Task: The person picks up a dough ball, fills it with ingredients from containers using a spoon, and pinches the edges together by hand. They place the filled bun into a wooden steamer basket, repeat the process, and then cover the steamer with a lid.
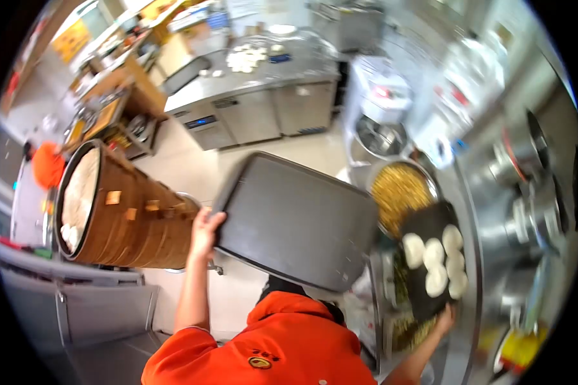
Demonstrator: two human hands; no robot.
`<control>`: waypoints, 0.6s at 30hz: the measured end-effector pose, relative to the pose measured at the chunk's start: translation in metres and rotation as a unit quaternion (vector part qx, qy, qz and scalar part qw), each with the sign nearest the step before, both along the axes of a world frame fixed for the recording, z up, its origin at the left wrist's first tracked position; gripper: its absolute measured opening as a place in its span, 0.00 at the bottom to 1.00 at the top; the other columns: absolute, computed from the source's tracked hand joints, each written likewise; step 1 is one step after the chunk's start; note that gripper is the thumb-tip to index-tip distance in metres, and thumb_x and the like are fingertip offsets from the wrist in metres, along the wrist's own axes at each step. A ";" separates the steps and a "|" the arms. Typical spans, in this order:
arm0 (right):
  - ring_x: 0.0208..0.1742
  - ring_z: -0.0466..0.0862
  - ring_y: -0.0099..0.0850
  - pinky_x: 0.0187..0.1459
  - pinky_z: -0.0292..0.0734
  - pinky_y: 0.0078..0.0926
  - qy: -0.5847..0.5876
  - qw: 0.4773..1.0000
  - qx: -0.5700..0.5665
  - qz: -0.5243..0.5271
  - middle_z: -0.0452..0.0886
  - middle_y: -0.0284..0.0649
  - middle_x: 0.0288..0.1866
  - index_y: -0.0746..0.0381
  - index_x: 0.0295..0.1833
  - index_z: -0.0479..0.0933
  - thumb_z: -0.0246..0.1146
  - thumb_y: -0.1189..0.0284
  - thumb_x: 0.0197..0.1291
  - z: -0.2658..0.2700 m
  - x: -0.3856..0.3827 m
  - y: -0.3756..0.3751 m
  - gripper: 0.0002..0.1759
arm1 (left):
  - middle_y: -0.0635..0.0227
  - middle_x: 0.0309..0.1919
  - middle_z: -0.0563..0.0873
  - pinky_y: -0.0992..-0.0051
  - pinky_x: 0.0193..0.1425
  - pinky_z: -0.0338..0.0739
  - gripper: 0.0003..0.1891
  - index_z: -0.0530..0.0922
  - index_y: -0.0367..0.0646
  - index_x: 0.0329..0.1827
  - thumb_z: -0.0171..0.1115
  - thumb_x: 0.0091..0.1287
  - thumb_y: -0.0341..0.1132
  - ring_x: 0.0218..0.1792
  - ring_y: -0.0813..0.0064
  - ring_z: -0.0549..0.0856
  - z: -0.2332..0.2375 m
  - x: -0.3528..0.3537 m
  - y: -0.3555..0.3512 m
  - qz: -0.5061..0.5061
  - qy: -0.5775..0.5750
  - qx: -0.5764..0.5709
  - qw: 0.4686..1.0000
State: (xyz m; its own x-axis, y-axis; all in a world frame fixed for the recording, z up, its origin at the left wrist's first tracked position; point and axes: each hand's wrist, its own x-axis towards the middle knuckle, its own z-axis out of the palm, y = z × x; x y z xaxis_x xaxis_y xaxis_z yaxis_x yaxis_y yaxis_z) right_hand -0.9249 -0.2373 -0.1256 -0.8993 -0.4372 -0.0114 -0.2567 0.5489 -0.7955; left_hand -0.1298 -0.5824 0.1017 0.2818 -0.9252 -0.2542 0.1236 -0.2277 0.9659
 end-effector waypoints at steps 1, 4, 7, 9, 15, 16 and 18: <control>0.60 0.83 0.52 0.62 0.77 0.46 0.027 0.982 0.116 -0.143 0.81 0.58 0.65 0.70 0.69 0.77 0.72 0.58 0.63 0.034 0.036 -0.032 0.35 | 0.73 0.39 0.86 0.75 0.46 0.80 0.09 0.78 0.47 0.47 0.70 0.69 0.30 0.40 0.79 0.84 -0.009 0.003 -0.015 0.007 0.048 0.009 0.999; 0.64 0.81 0.48 0.66 0.74 0.44 0.348 0.900 0.201 -0.167 0.79 0.55 0.68 0.70 0.68 0.77 0.65 0.70 0.72 0.098 0.140 -0.090 0.24 | 0.71 0.38 0.86 0.77 0.41 0.81 0.07 0.77 0.46 0.46 0.69 0.71 0.30 0.36 0.80 0.85 -0.026 0.021 -0.073 -0.025 0.130 0.013 0.991; 0.60 0.82 0.43 0.63 0.76 0.39 0.265 0.960 -0.088 -0.007 0.81 0.51 0.65 0.69 0.67 0.76 0.63 0.69 0.74 0.136 0.222 -0.195 0.22 | 0.72 0.38 0.87 0.78 0.41 0.82 0.07 0.78 0.46 0.47 0.67 0.72 0.31 0.36 0.83 0.85 -0.046 0.062 -0.137 -0.018 0.146 0.013 0.989; 0.59 0.80 0.37 0.62 0.76 0.33 0.150 0.980 -0.090 0.094 0.80 0.45 0.62 0.67 0.66 0.76 0.61 0.72 0.76 0.180 0.304 -0.294 0.18 | 0.73 0.38 0.87 0.78 0.42 0.83 0.07 0.78 0.46 0.49 0.67 0.72 0.31 0.36 0.82 0.85 -0.046 0.091 -0.169 -0.003 0.160 0.021 0.987; 0.45 0.84 0.23 0.49 0.78 0.21 -0.099 0.903 -0.071 0.411 0.86 0.34 0.44 0.67 0.53 0.82 0.64 0.77 0.71 0.215 0.476 -0.514 0.09 | 0.69 0.40 0.87 0.74 0.42 0.86 0.09 0.77 0.45 0.53 0.65 0.74 0.30 0.37 0.78 0.87 -0.036 0.166 -0.263 0.162 0.302 -0.090 0.935; 0.44 0.85 0.23 0.48 0.78 0.21 -0.098 0.884 -0.031 0.457 0.87 0.34 0.43 0.67 0.52 0.82 0.64 0.79 0.70 0.206 0.492 -0.539 0.08 | 0.69 0.40 0.87 0.74 0.42 0.86 0.09 0.77 0.45 0.53 0.65 0.74 0.30 0.37 0.78 0.87 -0.034 0.177 -0.278 0.167 0.301 -0.095 0.934; 0.43 0.85 0.23 0.47 0.78 0.21 -0.159 0.835 0.000 0.526 0.87 0.35 0.42 0.67 0.52 0.83 0.65 0.78 0.70 0.191 0.526 -0.588 0.08 | 0.70 0.41 0.87 0.73 0.44 0.86 0.10 0.77 0.43 0.55 0.63 0.74 0.32 0.40 0.76 0.87 -0.028 0.196 -0.309 0.239 0.309 -0.102 0.915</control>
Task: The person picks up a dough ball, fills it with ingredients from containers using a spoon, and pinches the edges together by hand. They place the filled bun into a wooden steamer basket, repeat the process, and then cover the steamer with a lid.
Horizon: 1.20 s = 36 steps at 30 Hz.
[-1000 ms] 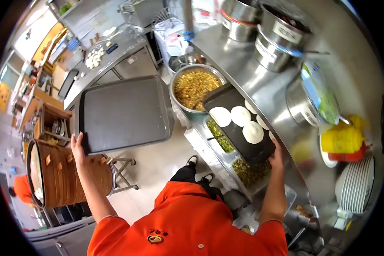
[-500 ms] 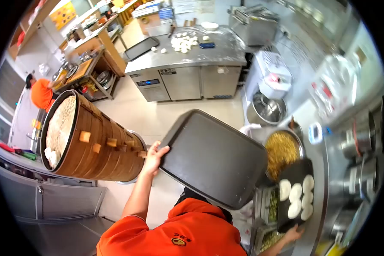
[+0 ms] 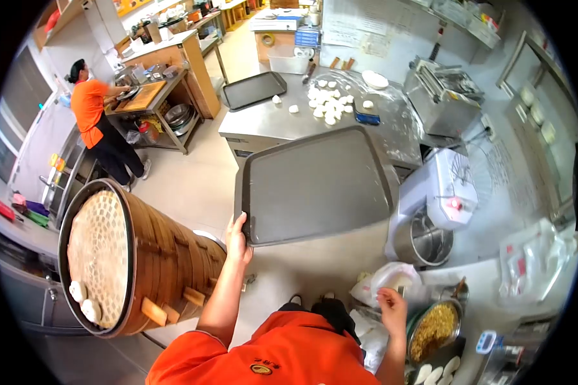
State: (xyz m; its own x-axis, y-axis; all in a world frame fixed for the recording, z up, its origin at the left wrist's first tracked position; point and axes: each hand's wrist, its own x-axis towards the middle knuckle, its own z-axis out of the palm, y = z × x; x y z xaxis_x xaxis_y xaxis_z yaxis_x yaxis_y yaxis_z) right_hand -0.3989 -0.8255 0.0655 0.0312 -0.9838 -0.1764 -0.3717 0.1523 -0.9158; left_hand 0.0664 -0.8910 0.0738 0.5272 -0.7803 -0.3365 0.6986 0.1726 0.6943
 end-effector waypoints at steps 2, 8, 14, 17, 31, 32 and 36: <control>0.43 0.85 0.23 0.47 0.78 0.22 -0.009 0.997 0.043 0.070 0.88 0.36 0.42 0.66 0.51 0.83 0.66 0.77 0.69 -0.029 0.022 -0.046 0.08 | 0.70 0.43 0.86 0.73 0.46 0.86 0.12 0.77 0.41 0.58 0.62 0.74 0.32 0.42 0.74 0.87 -0.020 0.029 -0.035 0.038 -0.014 -0.005 0.999; 0.45 0.89 0.28 0.50 0.83 0.28 0.003 0.981 0.099 0.164 0.90 0.42 0.44 0.66 0.53 0.85 0.69 0.73 0.66 -0.110 0.059 -0.190 0.13 | 0.66 0.46 0.86 0.70 0.45 0.86 0.13 0.76 0.39 0.59 0.61 0.74 0.31 0.42 0.71 0.87 -0.028 0.124 -0.150 0.264 -0.132 0.039 0.955; 0.48 0.90 0.38 0.52 0.83 0.33 0.092 0.963 0.157 0.197 0.90 0.49 0.47 0.66 0.53 0.85 0.70 0.68 0.64 -0.155 0.084 -0.319 0.16 | 0.68 0.45 0.86 0.70 0.39 0.86 0.13 0.77 0.45 0.60 0.61 0.75 0.32 0.41 0.71 0.88 -0.024 0.239 -0.277 0.316 -0.136 0.062 0.937; 0.45 0.90 0.35 0.50 0.83 0.32 0.111 0.969 0.140 0.170 0.91 0.47 0.45 0.67 0.52 0.85 0.70 0.69 0.63 -0.198 0.077 -0.362 0.16 | 0.69 0.48 0.86 0.69 0.37 0.86 0.14 0.76 0.48 0.62 0.61 0.75 0.33 0.43 0.70 0.88 -0.025 0.294 -0.355 0.329 -0.103 0.087 0.934; 0.22 0.82 0.30 0.22 0.76 0.29 -0.051 0.809 0.504 -0.298 0.82 0.36 0.28 0.60 0.47 0.81 0.64 0.70 0.65 -0.172 0.154 -0.326 0.09 | 0.52 0.76 0.71 0.54 0.76 0.68 0.41 0.58 0.36 0.82 0.69 0.71 0.41 0.75 0.53 0.72 -0.165 0.517 -0.676 0.034 -0.282 0.409 0.867; 0.23 0.83 0.31 0.24 0.77 0.30 -0.068 0.801 0.510 -0.306 0.82 0.36 0.28 0.60 0.48 0.80 0.64 0.69 0.65 -0.167 0.166 -0.319 0.09 | 0.52 0.76 0.71 0.54 0.76 0.68 0.41 0.58 0.36 0.82 0.69 0.71 0.41 0.75 0.53 0.72 -0.174 0.516 -0.684 0.021 -0.285 0.412 0.865; 0.27 0.86 0.32 0.27 0.80 0.30 -0.100 0.782 0.514 -0.339 0.85 0.39 0.31 0.61 0.51 0.80 0.63 0.71 0.68 -0.166 0.193 -0.305 0.09 | 0.59 0.78 0.69 0.42 0.72 0.67 0.37 0.57 0.57 0.83 0.63 0.73 0.37 0.76 0.51 0.70 -0.222 0.544 -0.698 -0.098 -0.297 0.364 0.877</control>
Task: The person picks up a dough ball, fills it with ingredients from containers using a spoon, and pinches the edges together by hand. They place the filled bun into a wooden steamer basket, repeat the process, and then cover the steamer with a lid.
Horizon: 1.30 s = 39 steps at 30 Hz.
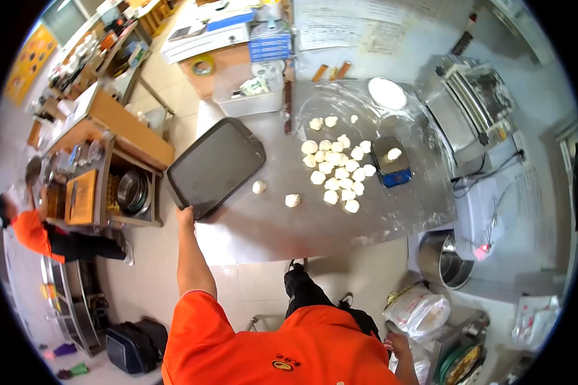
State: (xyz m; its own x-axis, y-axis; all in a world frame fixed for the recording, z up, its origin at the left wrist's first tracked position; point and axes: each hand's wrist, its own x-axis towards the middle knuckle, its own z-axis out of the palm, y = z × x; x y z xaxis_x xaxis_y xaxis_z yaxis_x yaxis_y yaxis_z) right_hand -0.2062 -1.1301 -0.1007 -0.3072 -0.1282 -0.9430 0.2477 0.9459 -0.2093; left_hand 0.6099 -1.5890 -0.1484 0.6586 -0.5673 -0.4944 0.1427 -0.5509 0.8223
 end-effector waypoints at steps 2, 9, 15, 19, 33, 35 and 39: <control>0.26 0.85 0.31 0.26 0.79 0.29 0.000 1.000 0.002 -0.017 0.86 0.41 0.32 0.63 0.44 0.82 0.63 0.70 0.67 -0.003 0.007 0.005 0.08 | 0.59 0.77 0.70 0.51 0.71 0.71 0.35 0.56 0.46 0.82 0.61 0.74 0.36 0.74 0.52 0.72 -0.006 -0.003 -0.002 -0.004 0.047 -0.025 0.999; 0.31 0.88 0.31 0.37 0.84 0.31 0.240 0.908 -0.211 0.273 0.90 0.40 0.33 0.62 0.41 0.89 0.63 0.59 0.62 -0.073 0.003 0.119 0.17 | 0.55 0.52 0.85 0.60 0.58 0.79 0.19 0.82 0.34 0.57 0.59 0.77 0.42 0.54 0.62 0.83 0.023 -0.152 0.051 -0.089 -0.263 -0.065 0.958; 0.37 0.91 0.36 0.41 0.87 0.35 0.149 0.986 -0.067 -0.013 0.91 0.42 0.42 0.58 0.49 0.88 0.64 0.60 0.63 -0.086 0.028 0.260 0.17 | 0.61 0.42 0.85 0.65 0.48 0.79 0.17 0.82 0.37 0.50 0.54 0.79 0.44 0.42 0.68 0.84 -0.035 -0.450 0.184 -0.510 -0.415 -0.203 0.725; 0.51 0.87 0.46 0.53 0.83 0.46 0.259 0.952 -0.009 0.160 0.90 0.39 0.51 0.54 0.47 0.89 0.60 0.58 0.62 -0.149 0.027 0.389 0.17 | 0.56 0.54 0.84 0.63 0.56 0.79 0.21 0.74 0.37 0.65 0.65 0.73 0.36 0.50 0.61 0.84 0.015 -0.744 0.345 -0.813 -0.114 -0.225 0.525; 0.38 0.87 0.26 0.40 0.81 0.25 0.309 0.672 -0.128 -0.661 0.87 0.36 0.40 0.66 0.51 0.83 0.67 0.73 0.67 -0.004 0.007 0.586 0.11 | 0.42 0.52 0.84 0.53 0.59 0.79 0.29 0.79 0.30 0.54 0.71 0.66 0.51 0.55 0.43 0.83 0.171 -1.251 0.878 -0.871 -0.095 -0.479 0.061; 0.38 0.87 0.26 0.40 0.81 0.24 0.329 0.637 -0.100 -0.690 0.87 0.36 0.39 0.66 0.51 0.83 0.67 0.73 0.68 -0.010 0.020 0.612 0.10 | 0.39 0.54 0.83 0.53 0.61 0.79 0.37 0.77 0.28 0.57 0.74 0.60 0.56 0.57 0.42 0.82 0.149 -1.302 0.906 -0.894 -0.152 -0.419 0.040; 0.35 0.86 0.26 0.36 0.79 0.24 0.295 0.556 -0.050 -0.776 0.87 0.38 0.38 0.67 0.50 0.83 0.66 0.73 0.68 -0.021 0.049 0.642 0.10 | 0.41 0.55 0.85 0.58 0.62 0.81 0.45 0.77 0.28 0.59 0.85 0.45 0.53 0.59 0.47 0.84 0.135 -1.350 0.922 -0.914 -0.194 -0.355 0.009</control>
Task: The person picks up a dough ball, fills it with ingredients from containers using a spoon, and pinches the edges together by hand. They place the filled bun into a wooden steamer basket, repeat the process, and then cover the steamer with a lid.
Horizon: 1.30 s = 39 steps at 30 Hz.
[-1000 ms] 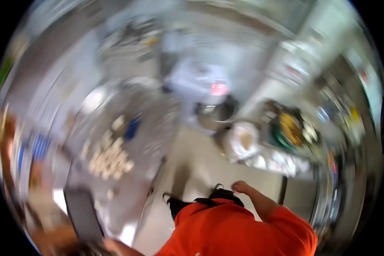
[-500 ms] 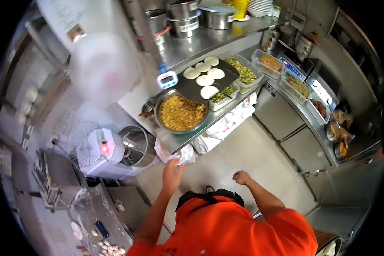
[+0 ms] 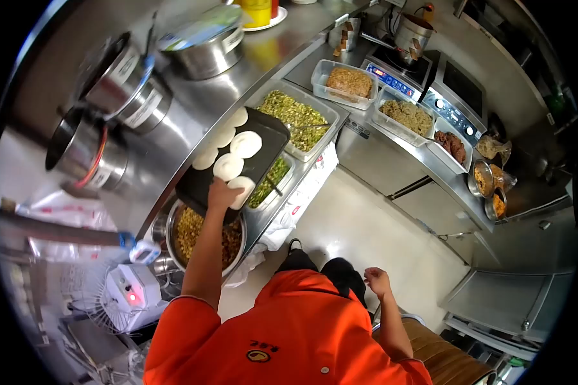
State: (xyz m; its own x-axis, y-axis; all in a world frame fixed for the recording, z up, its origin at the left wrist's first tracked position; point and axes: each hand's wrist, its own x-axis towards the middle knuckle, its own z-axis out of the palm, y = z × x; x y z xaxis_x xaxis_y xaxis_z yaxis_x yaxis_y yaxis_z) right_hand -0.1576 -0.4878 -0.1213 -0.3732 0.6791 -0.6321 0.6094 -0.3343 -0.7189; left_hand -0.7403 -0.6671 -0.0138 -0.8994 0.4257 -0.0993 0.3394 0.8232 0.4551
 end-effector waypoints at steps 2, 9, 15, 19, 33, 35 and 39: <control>0.34 0.86 0.26 0.35 0.78 0.24 -0.007 0.999 -0.030 -0.019 0.87 0.38 0.38 0.67 0.51 0.83 0.66 0.73 0.68 -0.006 0.002 0.017 0.10 | 0.44 0.54 0.88 0.61 0.59 0.83 0.43 0.81 0.29 0.56 0.87 0.41 0.52 0.55 0.53 0.88 0.016 -0.013 -0.001 -0.009 -0.093 0.002 0.996; 0.32 0.86 0.27 0.34 0.79 0.24 0.014 0.997 -0.056 0.044 0.88 0.40 0.37 0.68 0.52 0.84 0.67 0.73 0.67 -0.025 -0.056 0.122 0.12 | 0.51 0.31 0.90 0.61 0.41 0.82 0.30 0.86 0.32 0.30 0.88 0.38 0.51 0.33 0.56 0.90 0.009 -0.010 0.008 0.120 -0.062 -0.072 0.988; 0.38 0.89 0.29 0.45 0.84 0.28 0.058 0.953 0.137 0.264 0.90 0.43 0.43 0.66 0.53 0.84 0.68 0.72 0.66 0.021 -0.156 0.248 0.13 | 0.55 0.27 0.87 0.63 0.39 0.80 0.22 0.81 0.36 0.29 0.87 0.41 0.39 0.31 0.61 0.87 0.000 -0.003 0.017 0.147 -0.099 -0.076 0.981; 0.45 0.89 0.35 0.52 0.83 0.30 0.098 0.945 0.089 0.299 0.90 0.46 0.46 0.65 0.55 0.84 0.67 0.71 0.67 0.065 -0.205 0.306 0.14 | 0.52 0.27 0.82 0.62 0.41 0.79 0.12 0.76 0.37 0.37 0.72 0.55 0.26 0.30 0.51 0.82 0.023 0.042 0.046 0.119 0.052 -0.017 0.991; 0.48 0.86 0.23 0.50 0.81 0.22 0.373 0.864 -0.287 0.176 0.88 0.40 0.48 0.70 0.58 0.80 0.67 0.78 0.70 0.238 -0.305 0.357 0.14 | 0.64 0.55 0.88 0.78 0.54 0.81 0.19 0.77 0.35 0.62 0.64 0.70 0.17 0.52 0.78 0.86 0.126 0.156 0.335 -0.033 -0.370 0.466 0.803; 0.37 0.84 0.18 0.39 0.76 0.17 0.288 0.931 -0.070 0.213 0.88 0.36 0.42 0.69 0.53 0.81 0.69 0.78 0.68 0.246 -0.312 0.377 0.11 | 0.59 0.57 0.87 0.75 0.56 0.82 0.17 0.77 0.36 0.63 0.61 0.72 0.19 0.53 0.73 0.87 0.130 0.146 0.371 -0.010 -0.419 0.466 0.779; 0.32 0.88 0.33 0.34 0.82 0.28 0.300 0.844 0.377 0.236 0.88 0.42 0.39 0.65 0.45 0.84 0.71 0.78 0.63 0.270 -0.330 0.391 0.06 | 0.52 0.62 0.84 0.66 0.64 0.81 0.16 0.75 0.34 0.66 0.51 0.81 0.33 0.60 0.63 0.85 0.106 0.125 0.431 0.071 -0.495 0.501 0.707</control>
State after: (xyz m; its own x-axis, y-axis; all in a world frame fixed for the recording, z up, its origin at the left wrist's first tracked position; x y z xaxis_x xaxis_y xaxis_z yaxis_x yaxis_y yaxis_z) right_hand -0.4880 -0.0971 0.1491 -0.8142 0.4892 0.3126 -0.0030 0.5350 -0.8449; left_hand -0.6156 -0.2357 0.0920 -0.6412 0.6407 -0.4223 -0.6066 -0.0862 0.7903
